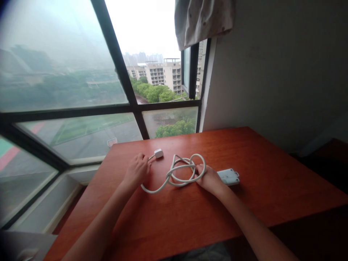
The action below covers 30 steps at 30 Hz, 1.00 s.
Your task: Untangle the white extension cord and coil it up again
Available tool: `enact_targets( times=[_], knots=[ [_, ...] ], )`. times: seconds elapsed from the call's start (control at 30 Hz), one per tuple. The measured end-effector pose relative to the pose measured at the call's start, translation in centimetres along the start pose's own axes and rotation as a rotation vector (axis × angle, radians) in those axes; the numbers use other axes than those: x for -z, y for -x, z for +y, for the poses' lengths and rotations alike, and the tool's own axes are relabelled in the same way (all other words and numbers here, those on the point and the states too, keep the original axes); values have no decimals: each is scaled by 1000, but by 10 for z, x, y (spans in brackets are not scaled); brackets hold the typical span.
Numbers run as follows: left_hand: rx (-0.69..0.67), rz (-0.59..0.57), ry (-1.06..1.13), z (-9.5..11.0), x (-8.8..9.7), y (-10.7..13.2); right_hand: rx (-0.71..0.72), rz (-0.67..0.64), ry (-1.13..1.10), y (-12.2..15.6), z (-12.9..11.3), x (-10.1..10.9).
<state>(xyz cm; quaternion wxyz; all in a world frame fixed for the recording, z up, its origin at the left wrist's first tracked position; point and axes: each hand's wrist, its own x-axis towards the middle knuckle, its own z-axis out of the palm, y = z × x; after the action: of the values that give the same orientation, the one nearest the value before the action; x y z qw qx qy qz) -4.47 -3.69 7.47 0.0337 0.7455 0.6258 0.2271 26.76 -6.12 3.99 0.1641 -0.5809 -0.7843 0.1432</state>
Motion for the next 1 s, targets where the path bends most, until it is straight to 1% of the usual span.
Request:
enact_targets(
  times=[0.03,0.07,0.13,0.17,0.2,0.23,0.3,0.33,0.37,0.47,0.53,0.63,0.67,0.77,0.87,0.93,1.0],
  knots=[
    [-22,-17,-5,8,4,10,-8,2,11,-1,-2,-1],
    [-31,-67,30,17,8,21,-14,8,24,-1,-4,-3],
    [-86,-260,191,34,14,44,-25,26,50,-2,-8,-5],
    [-137,-325,301,41,15,53,-35,32,59,-2,-10,-5],
    [-182,-359,389,47,15,61,-49,30,63,-3,-11,-5],
    [-200,-366,458,50,16,66,-69,25,58,-4,-12,-4],
    [-177,-331,531,47,17,67,-91,16,21,-5,-10,0],
    [-142,-290,529,40,19,65,-85,16,-11,-6,-8,3],
    [-95,-241,482,31,22,62,-61,15,-48,-7,-4,6],
    [-19,-188,354,-7,36,53,89,-21,-132,-7,13,15],
    [4,-223,321,-32,46,51,163,-31,-118,-6,29,21],
    [26,-284,305,-61,59,52,176,23,1,-4,59,28],
    [38,-284,291,-68,63,53,172,48,46,-4,70,31],
    [50,-296,233,-86,68,53,182,124,151,-8,104,40],
    [53,-324,201,-97,70,51,179,171,241,-14,133,47],
    [60,-335,197,-101,70,50,142,203,310,-19,143,49],
    [66,-335,201,-100,71,49,79,208,381,-23,145,47]
  ],
)
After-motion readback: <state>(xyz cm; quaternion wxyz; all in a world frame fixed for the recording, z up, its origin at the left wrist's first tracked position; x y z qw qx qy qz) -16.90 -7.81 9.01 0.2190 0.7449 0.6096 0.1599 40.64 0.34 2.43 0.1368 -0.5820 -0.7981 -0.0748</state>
